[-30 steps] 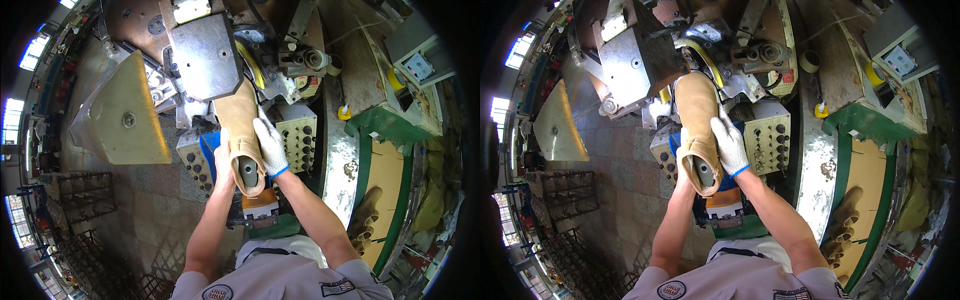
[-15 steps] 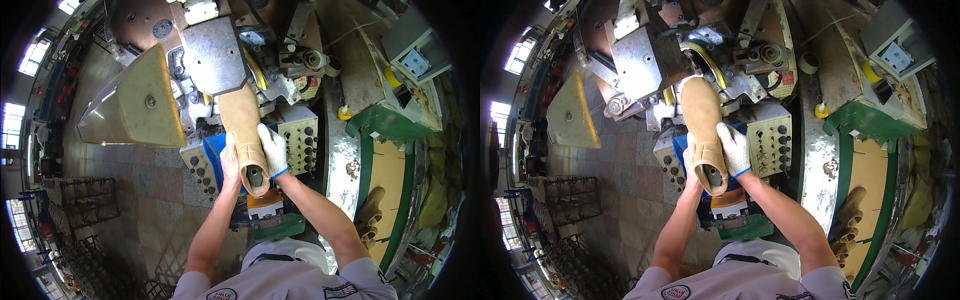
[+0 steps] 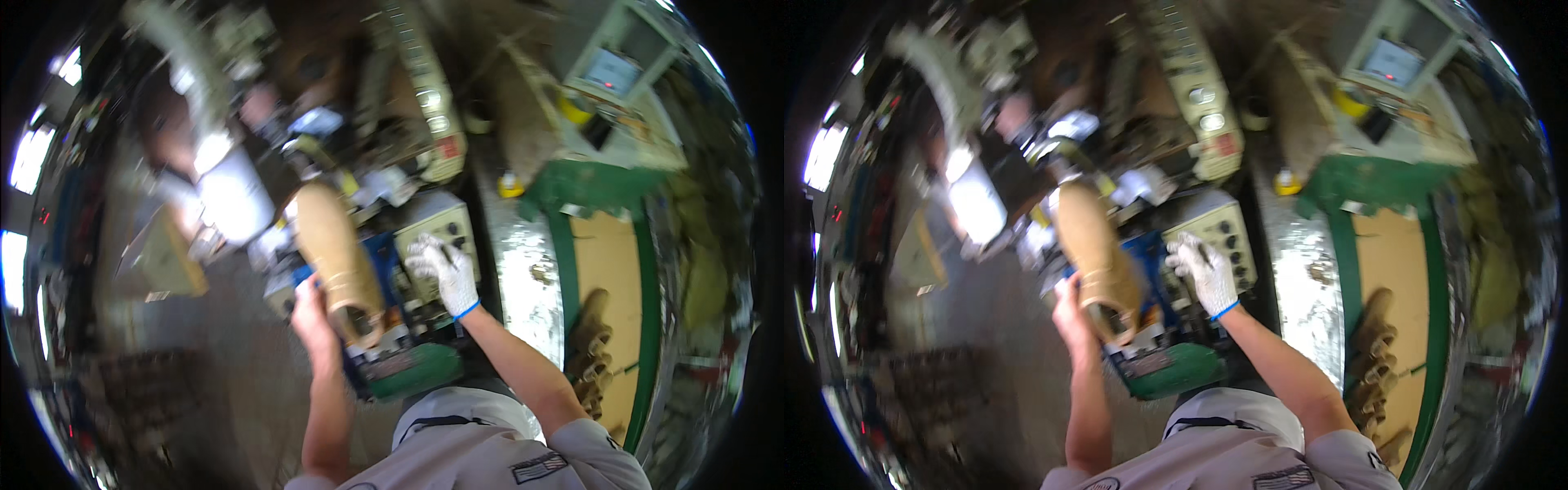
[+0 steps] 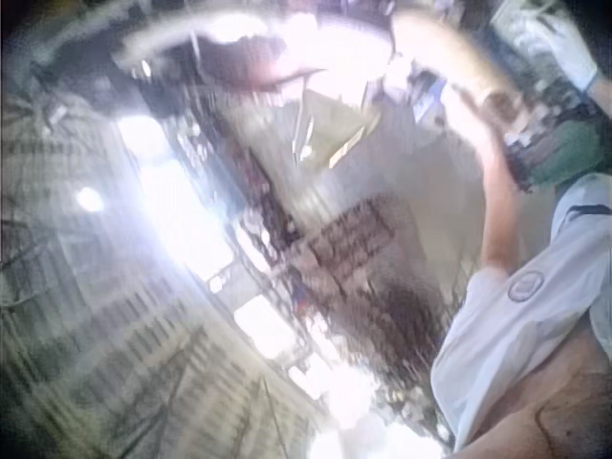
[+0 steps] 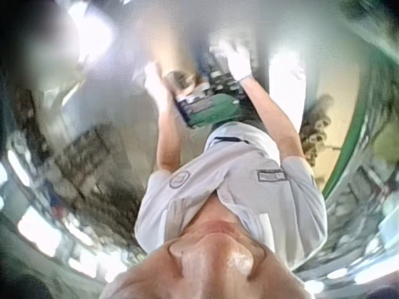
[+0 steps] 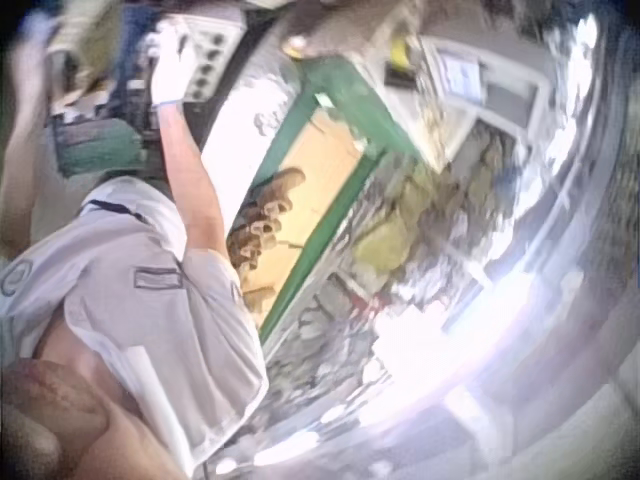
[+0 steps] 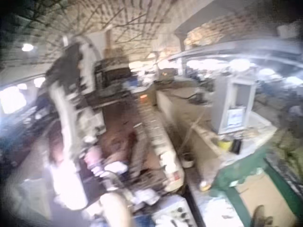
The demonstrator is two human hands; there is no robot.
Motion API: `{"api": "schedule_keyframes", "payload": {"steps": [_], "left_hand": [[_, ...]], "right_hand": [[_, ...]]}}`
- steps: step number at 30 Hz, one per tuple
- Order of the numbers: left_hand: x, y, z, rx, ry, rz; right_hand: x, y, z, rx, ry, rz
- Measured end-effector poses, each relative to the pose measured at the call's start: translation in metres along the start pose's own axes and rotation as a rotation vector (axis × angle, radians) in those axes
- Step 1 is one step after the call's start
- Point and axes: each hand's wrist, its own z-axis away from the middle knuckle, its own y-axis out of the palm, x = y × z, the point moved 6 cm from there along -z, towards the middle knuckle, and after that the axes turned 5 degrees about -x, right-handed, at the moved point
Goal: The person uses an industrial machine to shape the heels of boots, placing each boot onto a mold and then moving the finished items to a conveyor belt.
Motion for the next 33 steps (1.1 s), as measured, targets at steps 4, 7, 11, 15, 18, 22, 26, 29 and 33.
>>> {"api": "schedule_keyframes", "payload": {"steps": [4,7,11,15,18,22,26,29,33], "left_hand": [[-0.029,-0.018,0.043,0.125,0.239,0.143],[-0.053,-0.003,0.069,0.165,0.291,0.009],[-0.067,0.035,0.098,0.044,0.361,-0.336],[-0.078,0.059,0.115,-0.187,0.485,-0.720],[-0.068,0.057,0.104,-0.214,0.585,-0.780],[-0.069,0.064,0.106,-0.199,0.573,-0.715],[-0.070,0.068,0.110,-0.229,0.507,-0.637],[-0.045,0.040,0.090,-0.164,0.417,-0.413],[-0.049,0.050,0.083,-0.145,0.408,-0.411]], "right_hand": [[-0.002,-0.153,-0.004,-0.275,0.035,0.111],[0.001,-0.289,-0.025,-0.497,0.125,-0.210],[0.100,-0.340,-0.044,-0.719,-0.062,-0.010],[0.209,-0.349,-0.121,-0.661,-0.167,-0.056],[0.273,-0.366,-0.166,-0.668,-0.145,0.040],[0.298,-0.373,-0.213,-0.608,-0.053,-0.015],[0.303,-0.371,-0.203,-0.492,-0.120,-0.150],[0.299,-0.342,-0.158,-0.212,-0.212,-0.122],[0.259,-0.301,-0.042,-0.037,-0.287,-0.142]]}}
